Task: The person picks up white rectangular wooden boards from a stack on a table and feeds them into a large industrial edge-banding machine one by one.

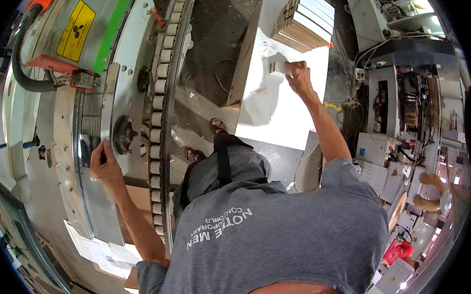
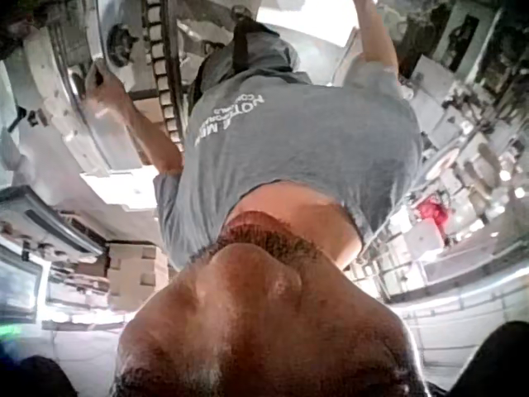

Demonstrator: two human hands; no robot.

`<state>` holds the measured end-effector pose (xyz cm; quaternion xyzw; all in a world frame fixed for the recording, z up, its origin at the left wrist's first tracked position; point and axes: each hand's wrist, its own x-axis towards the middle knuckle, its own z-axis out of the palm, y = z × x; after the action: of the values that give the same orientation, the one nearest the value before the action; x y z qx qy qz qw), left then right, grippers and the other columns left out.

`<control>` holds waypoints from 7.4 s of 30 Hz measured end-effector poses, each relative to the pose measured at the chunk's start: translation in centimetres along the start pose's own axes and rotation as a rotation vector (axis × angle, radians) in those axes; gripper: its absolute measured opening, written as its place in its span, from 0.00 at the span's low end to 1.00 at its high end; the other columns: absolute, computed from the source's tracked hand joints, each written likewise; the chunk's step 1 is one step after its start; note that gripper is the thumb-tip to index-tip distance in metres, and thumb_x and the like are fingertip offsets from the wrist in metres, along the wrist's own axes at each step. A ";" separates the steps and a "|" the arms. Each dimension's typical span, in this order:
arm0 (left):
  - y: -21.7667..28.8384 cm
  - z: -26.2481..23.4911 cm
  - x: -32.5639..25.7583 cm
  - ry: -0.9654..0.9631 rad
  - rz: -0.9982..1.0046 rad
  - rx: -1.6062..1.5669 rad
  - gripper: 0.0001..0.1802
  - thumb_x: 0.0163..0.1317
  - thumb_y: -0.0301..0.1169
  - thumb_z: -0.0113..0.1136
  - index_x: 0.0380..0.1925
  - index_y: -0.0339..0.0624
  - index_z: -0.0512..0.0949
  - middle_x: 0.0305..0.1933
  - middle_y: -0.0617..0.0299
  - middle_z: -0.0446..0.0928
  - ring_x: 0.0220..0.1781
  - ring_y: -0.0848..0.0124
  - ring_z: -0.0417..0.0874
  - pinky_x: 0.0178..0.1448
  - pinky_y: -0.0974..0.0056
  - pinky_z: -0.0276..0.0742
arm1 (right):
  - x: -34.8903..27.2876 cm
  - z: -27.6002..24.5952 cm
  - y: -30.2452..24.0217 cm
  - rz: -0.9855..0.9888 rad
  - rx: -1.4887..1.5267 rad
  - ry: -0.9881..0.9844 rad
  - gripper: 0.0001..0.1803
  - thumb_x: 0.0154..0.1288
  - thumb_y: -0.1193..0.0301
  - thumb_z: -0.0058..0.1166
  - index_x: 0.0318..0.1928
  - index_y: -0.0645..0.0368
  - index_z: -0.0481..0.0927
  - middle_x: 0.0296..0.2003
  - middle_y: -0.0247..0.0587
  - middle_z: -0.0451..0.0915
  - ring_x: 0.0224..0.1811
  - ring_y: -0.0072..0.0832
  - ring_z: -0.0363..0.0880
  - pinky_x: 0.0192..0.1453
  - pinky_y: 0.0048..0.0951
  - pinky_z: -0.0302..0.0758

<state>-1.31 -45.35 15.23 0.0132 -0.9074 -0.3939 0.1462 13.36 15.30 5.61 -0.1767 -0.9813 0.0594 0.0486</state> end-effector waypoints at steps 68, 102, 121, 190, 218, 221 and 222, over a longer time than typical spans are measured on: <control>-4.2 -0.4 7.6 0.301 0.179 0.269 0.08 0.57 0.33 0.67 0.25 0.42 0.80 0.26 0.55 0.76 0.30 0.51 0.80 0.35 0.50 0.75 | 5.9 0.4 -57.8 -0.663 1.070 0.032 0.24 0.65 0.68 0.59 0.59 0.67 0.75 0.54 0.61 0.78 0.50 0.50 0.76 0.58 0.46 0.73; 2.6 3.4 -2.1 -0.015 0.094 -0.167 0.05 0.63 0.23 0.67 0.37 0.33 0.86 0.29 0.58 0.81 0.28 0.74 0.77 0.34 0.68 0.74 | 0.7 2.5 1.4 -0.223 0.157 0.093 0.30 0.51 0.83 0.62 0.58 0.63 0.76 0.48 0.57 0.79 0.50 0.55 0.75 0.62 0.47 0.72; -2.1 -9.5 -8.4 0.432 -0.234 -0.120 0.06 0.61 0.24 0.68 0.37 0.32 0.85 0.29 0.57 0.82 0.27 0.77 0.76 0.32 0.70 0.73 | 3.6 -3.0 -60.6 -1.558 0.550 -0.092 0.25 0.52 0.80 0.62 0.53 0.61 0.77 0.50 0.45 0.74 0.57 0.46 0.70 0.61 0.44 0.68; 9.2 3.7 -3.5 -0.384 0.395 -0.346 0.06 0.61 0.20 0.66 0.38 0.35 0.85 0.34 0.59 0.83 0.29 0.74 0.79 0.31 0.69 0.74 | -9.7 -2.2 -21.0 0.399 1.212 -0.038 0.17 0.70 0.79 0.51 0.57 0.61 0.81 0.48 0.41 0.86 0.42 0.28 0.82 0.45 0.31 0.82; 34.1 48.6 -3.3 -0.967 -0.373 -0.742 0.27 0.70 0.32 0.41 0.65 0.33 0.72 0.66 0.52 0.74 0.65 0.63 0.73 0.70 0.60 0.65 | 7.5 0.5 9.0 0.585 1.233 0.077 0.40 0.55 0.87 0.46 0.71 0.66 0.56 0.56 0.47 0.73 0.56 0.33 0.72 0.57 0.30 0.73; 34.1 49.5 -3.3 -0.996 -0.308 -0.804 0.26 0.71 0.31 0.40 0.65 0.33 0.73 0.66 0.51 0.74 0.66 0.63 0.73 0.70 0.61 0.66 | 7.6 -0.3 8.3 0.545 1.233 0.196 0.39 0.56 0.86 0.47 0.71 0.66 0.57 0.55 0.49 0.75 0.56 0.32 0.74 0.58 0.31 0.73; 34.3 49.7 -3.4 -0.976 -0.365 -0.807 0.25 0.71 0.31 0.41 0.64 0.33 0.74 0.65 0.50 0.75 0.65 0.63 0.74 0.69 0.61 0.67 | 7.8 -0.6 8.2 0.554 1.238 0.194 0.39 0.56 0.86 0.47 0.71 0.66 0.57 0.55 0.49 0.75 0.56 0.32 0.74 0.58 0.31 0.73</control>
<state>-8.66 14.14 6.86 -0.0691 -0.6340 -0.6822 -0.3576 8.99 25.73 5.64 -0.3653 -0.6766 0.6035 0.2113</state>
